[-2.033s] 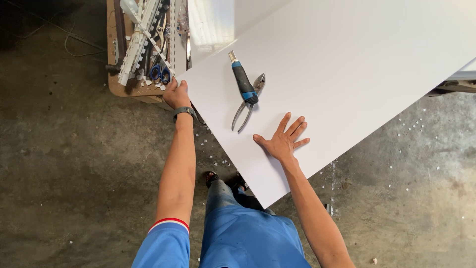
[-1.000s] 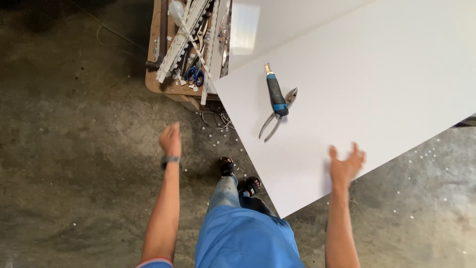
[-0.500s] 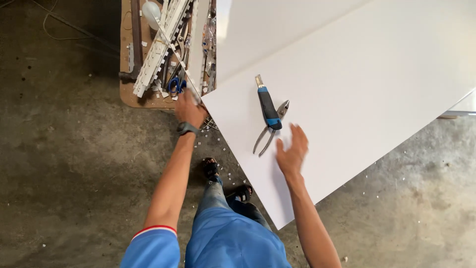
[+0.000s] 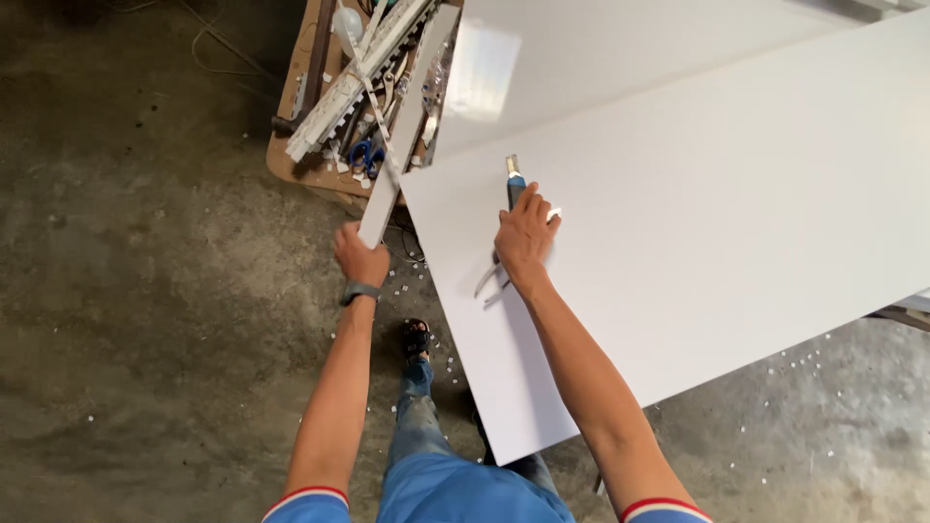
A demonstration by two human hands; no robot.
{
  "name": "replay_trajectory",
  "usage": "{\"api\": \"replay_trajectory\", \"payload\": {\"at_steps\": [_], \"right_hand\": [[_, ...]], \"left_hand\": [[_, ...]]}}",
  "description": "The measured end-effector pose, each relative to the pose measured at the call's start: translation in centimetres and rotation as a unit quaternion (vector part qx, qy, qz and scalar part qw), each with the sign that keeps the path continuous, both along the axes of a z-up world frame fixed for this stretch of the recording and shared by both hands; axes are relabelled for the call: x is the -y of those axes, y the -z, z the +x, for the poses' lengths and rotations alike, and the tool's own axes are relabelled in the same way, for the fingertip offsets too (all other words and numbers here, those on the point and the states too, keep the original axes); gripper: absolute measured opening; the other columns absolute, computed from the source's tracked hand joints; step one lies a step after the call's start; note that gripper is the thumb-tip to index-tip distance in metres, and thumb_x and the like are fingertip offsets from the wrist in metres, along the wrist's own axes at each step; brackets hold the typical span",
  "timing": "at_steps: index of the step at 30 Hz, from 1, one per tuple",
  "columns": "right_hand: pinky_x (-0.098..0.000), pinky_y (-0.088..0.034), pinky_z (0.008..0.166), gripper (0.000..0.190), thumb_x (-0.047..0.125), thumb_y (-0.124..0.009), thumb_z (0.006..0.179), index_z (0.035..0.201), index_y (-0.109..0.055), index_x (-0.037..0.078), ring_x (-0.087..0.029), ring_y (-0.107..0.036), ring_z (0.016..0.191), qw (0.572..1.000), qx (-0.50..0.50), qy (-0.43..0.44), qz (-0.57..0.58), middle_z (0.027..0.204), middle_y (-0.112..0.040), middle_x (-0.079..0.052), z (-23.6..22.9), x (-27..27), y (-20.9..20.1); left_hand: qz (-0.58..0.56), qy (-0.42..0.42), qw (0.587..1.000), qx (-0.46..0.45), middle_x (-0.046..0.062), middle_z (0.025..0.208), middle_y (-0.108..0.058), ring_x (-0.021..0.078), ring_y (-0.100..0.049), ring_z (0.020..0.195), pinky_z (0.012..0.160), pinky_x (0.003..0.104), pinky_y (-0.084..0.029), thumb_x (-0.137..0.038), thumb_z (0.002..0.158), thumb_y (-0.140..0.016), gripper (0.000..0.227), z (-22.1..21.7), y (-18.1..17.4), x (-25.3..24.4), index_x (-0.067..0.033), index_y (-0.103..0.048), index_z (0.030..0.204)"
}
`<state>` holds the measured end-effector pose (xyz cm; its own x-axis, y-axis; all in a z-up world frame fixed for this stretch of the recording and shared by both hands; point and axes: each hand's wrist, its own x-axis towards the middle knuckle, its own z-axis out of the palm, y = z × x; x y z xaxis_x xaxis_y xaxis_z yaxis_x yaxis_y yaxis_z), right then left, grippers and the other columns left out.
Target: Apply glue to white plastic strips and attach them to a panel in a workshop.
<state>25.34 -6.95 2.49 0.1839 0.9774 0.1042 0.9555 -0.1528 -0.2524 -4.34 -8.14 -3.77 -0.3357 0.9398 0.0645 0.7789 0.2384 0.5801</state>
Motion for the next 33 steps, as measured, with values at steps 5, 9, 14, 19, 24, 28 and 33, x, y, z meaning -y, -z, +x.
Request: {"api": "replay_trajectory", "payload": {"at_steps": [5, 9, 14, 19, 24, 28, 33], "right_hand": [[-0.0499, -0.038, 0.093, 0.080, 0.028, -0.063, 0.097, 0.154, -0.024, -0.014, -0.030, -0.048, 0.114, 0.998, -0.015, -0.052, 0.018, 0.129, -0.052, -0.017, 1.2, 1.1, -0.5], [-0.0485, -0.037, 0.091, 0.080, 0.027, -0.063, 0.095, 0.153, -0.024, -0.014, -0.030, -0.049, 0.113, 0.995, -0.013, -0.090, 0.049, 0.130, -0.051, -0.018, 1.6, 0.6, 0.9], [-0.0463, -0.038, 0.090, 0.075, 0.019, -0.061, 0.096, 0.152, -0.025, -0.016, -0.030, -0.051, 0.109, 0.990, 0.019, -0.123, 0.070, 0.126, -0.053, -0.021, 1.9, 0.7, 1.0], [-0.0457, -0.042, 0.088, 0.073, 0.013, -0.059, 0.092, 0.151, -0.027, -0.016, -0.031, -0.057, 0.105, 0.990, -0.007, -0.141, 0.028, 0.121, -0.057, -0.021, 3.0, -0.2, 0.3], [-0.0517, -0.049, 0.086, 0.066, 0.021, -0.052, 0.101, 0.153, -0.027, -0.013, -0.041, -0.060, 0.102, 0.980, -0.096, -0.153, -0.086, 0.120, -0.055, -0.028, 5.9, -3.1, -0.5], [-0.0526, -0.049, 0.092, 0.065, 0.023, -0.053, 0.102, 0.152, -0.031, -0.013, -0.048, -0.060, 0.105, 0.964, -0.208, -0.167, -0.008, 0.119, -0.056, -0.035, 9.9, -8.4, 1.0], [-0.0488, -0.050, 0.089, 0.057, 0.028, -0.072, 0.096, 0.136, -0.053, -0.008, -0.040, -0.063, 0.103, 0.950, -0.268, -0.118, 0.107, 0.115, -0.064, -0.026, 21.1, -11.0, 0.1]], "left_hand": [[0.174, -0.092, 0.947, 0.253, 0.013, 0.120, -0.066, 0.0278, -0.067, 0.102, 0.086, 0.040, -0.055, -0.002, 0.082, -0.069, 0.058, -0.8, 0.6, 10.4, -0.0037, -0.056, 0.139], [0.299, -0.127, 0.874, 0.362, 0.013, 0.124, -0.072, 0.0236, -0.070, 0.109, 0.094, 0.035, -0.059, -0.012, 0.103, -0.068, 0.034, -4.1, 4.1, 15.7, 0.0026, -0.065, 0.134], [0.258, -0.209, 0.856, 0.395, 0.014, 0.091, -0.068, 0.0222, -0.066, 0.076, 0.073, 0.040, -0.060, -0.034, 0.113, -0.051, 0.037, -2.5, -3.3, 17.3, 0.0018, -0.060, 0.116], [0.181, -0.167, 0.811, 0.531, 0.016, 0.083, -0.068, 0.0228, -0.066, 0.065, 0.061, 0.041, -0.062, -0.026, 0.102, -0.045, 0.030, -1.6, -4.1, 18.2, 0.0001, -0.057, 0.109], [0.174, -0.171, 0.835, 0.493, 0.015, 0.077, -0.065, 0.0208, -0.061, 0.057, 0.053, 0.039, -0.058, -0.018, 0.097, -0.046, 0.026, 1.0, -4.6, 17.5, 0.0023, -0.056, 0.109], [0.270, -0.230, 0.809, 0.469, 0.005, 0.071, -0.057, 0.0132, -0.048, 0.053, 0.052, 0.036, -0.054, -0.025, 0.103, -0.066, 0.026, 2.2, -5.2, 15.5, -0.0004, -0.059, 0.109], [0.360, -0.384, 0.714, 0.462, 0.008, 0.070, -0.051, 0.0145, -0.040, 0.055, 0.059, 0.035, -0.051, -0.029, 0.103, -0.078, 0.034, 1.8, -4.5, 13.8, 0.0032, -0.074, 0.111]]}}
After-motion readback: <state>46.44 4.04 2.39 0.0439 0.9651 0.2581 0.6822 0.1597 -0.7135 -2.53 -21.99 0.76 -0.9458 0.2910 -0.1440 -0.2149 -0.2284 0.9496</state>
